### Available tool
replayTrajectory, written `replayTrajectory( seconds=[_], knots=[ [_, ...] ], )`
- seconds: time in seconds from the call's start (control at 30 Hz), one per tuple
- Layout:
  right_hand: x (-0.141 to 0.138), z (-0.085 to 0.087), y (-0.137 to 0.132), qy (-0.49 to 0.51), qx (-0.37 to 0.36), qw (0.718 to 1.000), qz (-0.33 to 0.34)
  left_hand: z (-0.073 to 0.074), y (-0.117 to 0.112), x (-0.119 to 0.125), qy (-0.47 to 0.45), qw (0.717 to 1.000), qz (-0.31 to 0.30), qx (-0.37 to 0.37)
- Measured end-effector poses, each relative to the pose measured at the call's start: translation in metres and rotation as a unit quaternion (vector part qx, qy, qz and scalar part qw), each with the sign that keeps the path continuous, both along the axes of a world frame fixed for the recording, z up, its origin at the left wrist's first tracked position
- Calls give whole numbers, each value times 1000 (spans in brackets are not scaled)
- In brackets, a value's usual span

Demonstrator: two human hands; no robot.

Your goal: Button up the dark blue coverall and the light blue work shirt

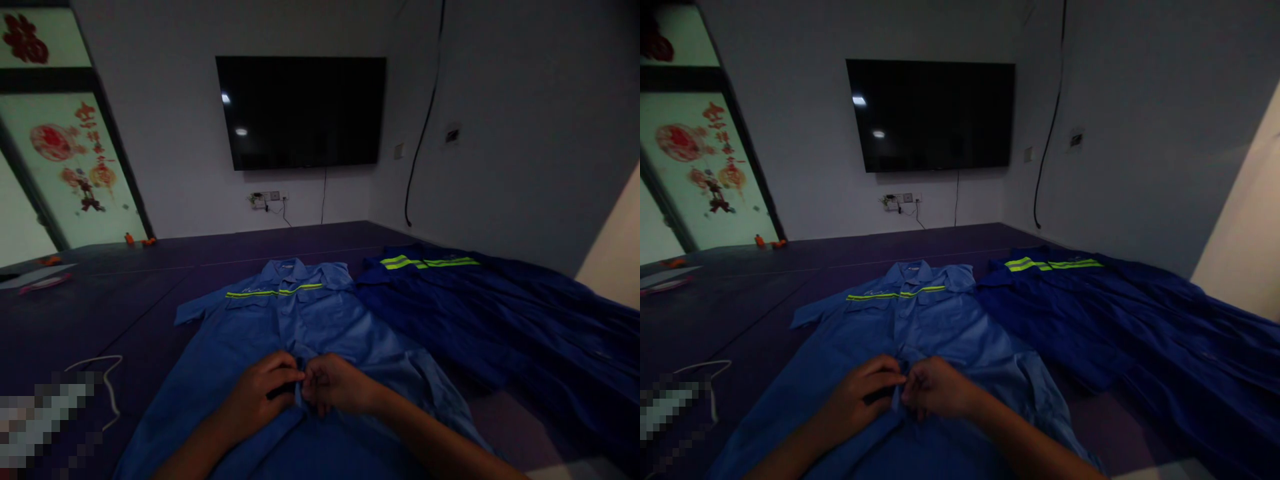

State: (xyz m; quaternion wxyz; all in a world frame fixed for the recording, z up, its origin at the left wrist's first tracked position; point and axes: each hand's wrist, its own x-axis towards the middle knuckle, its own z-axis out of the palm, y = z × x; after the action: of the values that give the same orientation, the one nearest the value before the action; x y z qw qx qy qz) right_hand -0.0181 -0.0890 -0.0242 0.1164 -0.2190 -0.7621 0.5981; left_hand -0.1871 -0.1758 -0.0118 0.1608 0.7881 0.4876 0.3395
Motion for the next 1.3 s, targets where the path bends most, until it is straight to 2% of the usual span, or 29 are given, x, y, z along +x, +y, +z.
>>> replayTrajectory(
  seconds=[0.13,0.33,0.5,0.7,1.3],
  knots=[
    [-1,-2,0,-6,-38,999,-10,3,-3,0,61,998,-4,32],
    [-2,-3,0,4,-45,999,-20,5,-4,2,108,992,-10,57],
    [-2,-4,0,9,-45,999,-19,0,-1,0,131,988,-10,86],
    [-4,-7,1,13,-45,999,-28,-7,0,-1,127,979,-24,155],
    [-3,-5,1,9,-29,999,-36,-8,-3,1,177,966,5,188]
  ],
)
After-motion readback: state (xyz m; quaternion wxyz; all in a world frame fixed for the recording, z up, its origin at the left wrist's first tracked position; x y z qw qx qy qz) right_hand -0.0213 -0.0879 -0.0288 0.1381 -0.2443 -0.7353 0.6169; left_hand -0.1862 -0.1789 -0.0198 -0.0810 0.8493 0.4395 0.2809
